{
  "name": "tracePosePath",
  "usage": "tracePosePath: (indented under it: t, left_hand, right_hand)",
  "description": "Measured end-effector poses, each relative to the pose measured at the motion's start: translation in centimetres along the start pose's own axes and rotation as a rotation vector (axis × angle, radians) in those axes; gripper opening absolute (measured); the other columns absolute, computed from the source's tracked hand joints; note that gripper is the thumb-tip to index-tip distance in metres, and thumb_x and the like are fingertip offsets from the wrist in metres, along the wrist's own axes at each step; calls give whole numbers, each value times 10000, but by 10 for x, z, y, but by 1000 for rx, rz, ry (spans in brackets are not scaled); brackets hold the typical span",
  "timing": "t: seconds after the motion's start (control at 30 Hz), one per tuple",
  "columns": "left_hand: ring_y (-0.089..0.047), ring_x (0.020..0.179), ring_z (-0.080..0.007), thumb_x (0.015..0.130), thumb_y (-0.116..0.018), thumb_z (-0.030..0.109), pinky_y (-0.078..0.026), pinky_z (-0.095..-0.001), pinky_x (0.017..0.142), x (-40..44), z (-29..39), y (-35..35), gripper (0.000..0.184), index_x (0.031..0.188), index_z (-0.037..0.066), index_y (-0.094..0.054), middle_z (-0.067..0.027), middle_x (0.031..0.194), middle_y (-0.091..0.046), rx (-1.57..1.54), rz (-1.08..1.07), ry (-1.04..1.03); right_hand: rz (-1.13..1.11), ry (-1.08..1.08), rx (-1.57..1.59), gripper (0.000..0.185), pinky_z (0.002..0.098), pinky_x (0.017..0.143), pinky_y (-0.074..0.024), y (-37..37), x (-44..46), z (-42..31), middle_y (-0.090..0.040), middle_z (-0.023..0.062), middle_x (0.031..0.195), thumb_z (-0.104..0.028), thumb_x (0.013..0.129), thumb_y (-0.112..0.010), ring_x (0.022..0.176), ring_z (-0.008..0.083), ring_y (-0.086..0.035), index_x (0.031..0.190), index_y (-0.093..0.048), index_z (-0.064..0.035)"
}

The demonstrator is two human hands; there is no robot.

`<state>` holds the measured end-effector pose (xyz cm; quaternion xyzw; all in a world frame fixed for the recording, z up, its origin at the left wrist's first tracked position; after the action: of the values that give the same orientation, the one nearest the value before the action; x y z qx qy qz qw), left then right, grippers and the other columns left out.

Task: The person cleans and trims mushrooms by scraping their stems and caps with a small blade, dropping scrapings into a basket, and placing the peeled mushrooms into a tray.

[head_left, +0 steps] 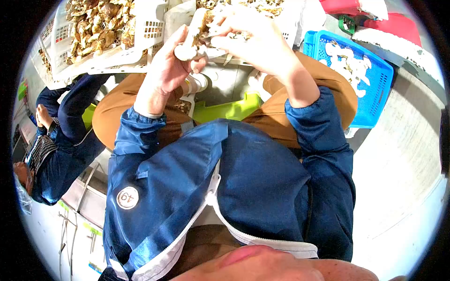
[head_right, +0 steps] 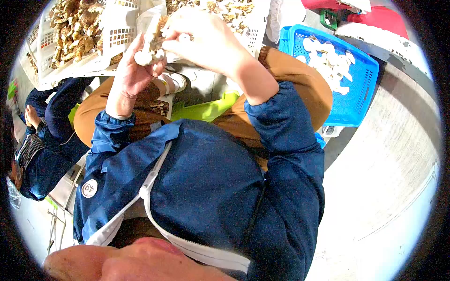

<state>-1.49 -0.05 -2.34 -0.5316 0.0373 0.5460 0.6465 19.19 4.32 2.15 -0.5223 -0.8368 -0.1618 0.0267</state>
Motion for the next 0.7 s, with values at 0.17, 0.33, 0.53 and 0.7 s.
tracePosePath:
  t: [0.17,0.33,0.53,0.7]
  left_hand:
    - [-616,887,-127,989,-479,424,-478,-290,665,1,0,-14,422,1241,103,-583,-14,1029,-666,180,64,-70]
    - [-598,934,-107,989,-483,417,-468,-292,747,-1,-4,-32,420,1285,129,-557,-4,1127,-648,292,118,-164]
    - [-610,928,-155,1013,-440,387,-495,-298,746,0,-2,-24,429,1300,79,-525,-41,1099,-635,260,66,-161]
    - [-588,976,-109,1011,-457,334,-489,-278,755,1,0,-25,371,1264,76,-544,-21,1077,-622,331,129,-268]
  right_hand:
    - [-109,57,-75,148,322,780,-513,-4,-2,-6,-605,65,966,-196,811,-682,878,227,-628,864,-666,-59]
    - [-46,69,-217,154,333,798,-521,-10,-3,-4,-613,86,1014,-203,830,-664,914,231,-635,908,-680,-71]
    - [0,-124,-121,185,362,800,-532,-10,-4,2,-637,85,1023,-238,847,-642,930,260,-637,931,-680,-78]
    - [40,159,-205,164,377,761,-537,-12,1,-2,-655,80,928,-226,844,-639,863,279,-648,925,-675,-89]
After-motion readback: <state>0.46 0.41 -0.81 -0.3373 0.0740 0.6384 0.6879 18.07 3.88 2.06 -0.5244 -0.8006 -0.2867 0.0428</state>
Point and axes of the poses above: each hand's wrist, its own x-axis towards the middle knuckle, its own y-axis out of the back of the hand, z = x × y, the point moved 3 cm from there along x, towards the middle knuckle
